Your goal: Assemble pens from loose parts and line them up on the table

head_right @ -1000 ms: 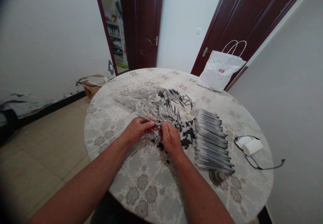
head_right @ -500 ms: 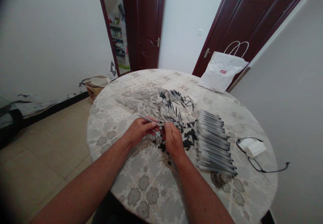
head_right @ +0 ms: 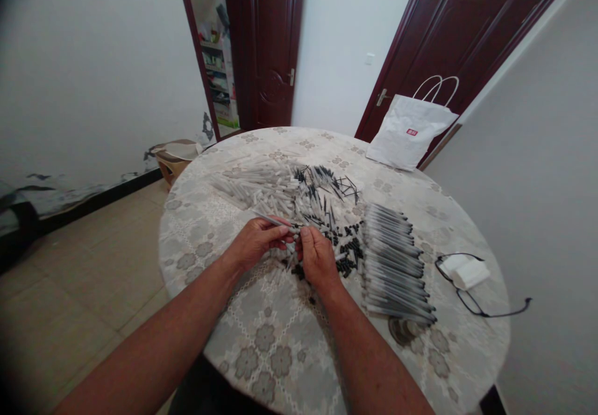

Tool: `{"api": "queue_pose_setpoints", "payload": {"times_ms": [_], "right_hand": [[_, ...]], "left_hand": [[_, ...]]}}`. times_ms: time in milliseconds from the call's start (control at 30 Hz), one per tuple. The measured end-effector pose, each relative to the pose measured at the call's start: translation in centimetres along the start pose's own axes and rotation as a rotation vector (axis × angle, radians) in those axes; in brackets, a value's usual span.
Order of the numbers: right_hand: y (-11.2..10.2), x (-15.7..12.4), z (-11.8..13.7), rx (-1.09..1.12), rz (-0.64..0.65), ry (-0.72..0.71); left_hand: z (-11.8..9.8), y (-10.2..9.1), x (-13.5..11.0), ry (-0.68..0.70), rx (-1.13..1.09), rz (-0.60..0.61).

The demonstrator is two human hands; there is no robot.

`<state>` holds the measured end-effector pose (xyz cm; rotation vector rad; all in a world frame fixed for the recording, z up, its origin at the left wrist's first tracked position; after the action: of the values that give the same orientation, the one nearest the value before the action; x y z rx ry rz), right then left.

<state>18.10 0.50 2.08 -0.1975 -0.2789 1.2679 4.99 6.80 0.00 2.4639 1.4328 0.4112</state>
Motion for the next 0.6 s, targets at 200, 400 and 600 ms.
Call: {"api": "queue_pose_setpoints", "payload": {"times_ms": [200,400,600], "right_hand": [[-0.7,-0.2,0.6,0.027,-0.045,-0.05],[-0.3,-0.4,1.1,-0.042,-0.024,-0.066],[0.0,-0.2,0.5,0.041,0.013,-0.018]], "left_hand": [[-0.2,-0.4,0.2,0.025,-0.005,-0.028],[-0.2,-0.1,0.0,0.015,0.016,-0.009],[-0.2,0.0,0.1,0.015,0.015,0.005]]}}
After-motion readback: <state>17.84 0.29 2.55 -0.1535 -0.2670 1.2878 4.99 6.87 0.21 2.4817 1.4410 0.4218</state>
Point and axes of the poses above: each hand's wrist, its own x-axis towards the middle knuckle, its own y-axis out of the palm, z = x × y, the point moved 10 cm from there along x, towards the middle knuckle, and after that the axes turned 9 degrees about y, right-handed, at the moved point
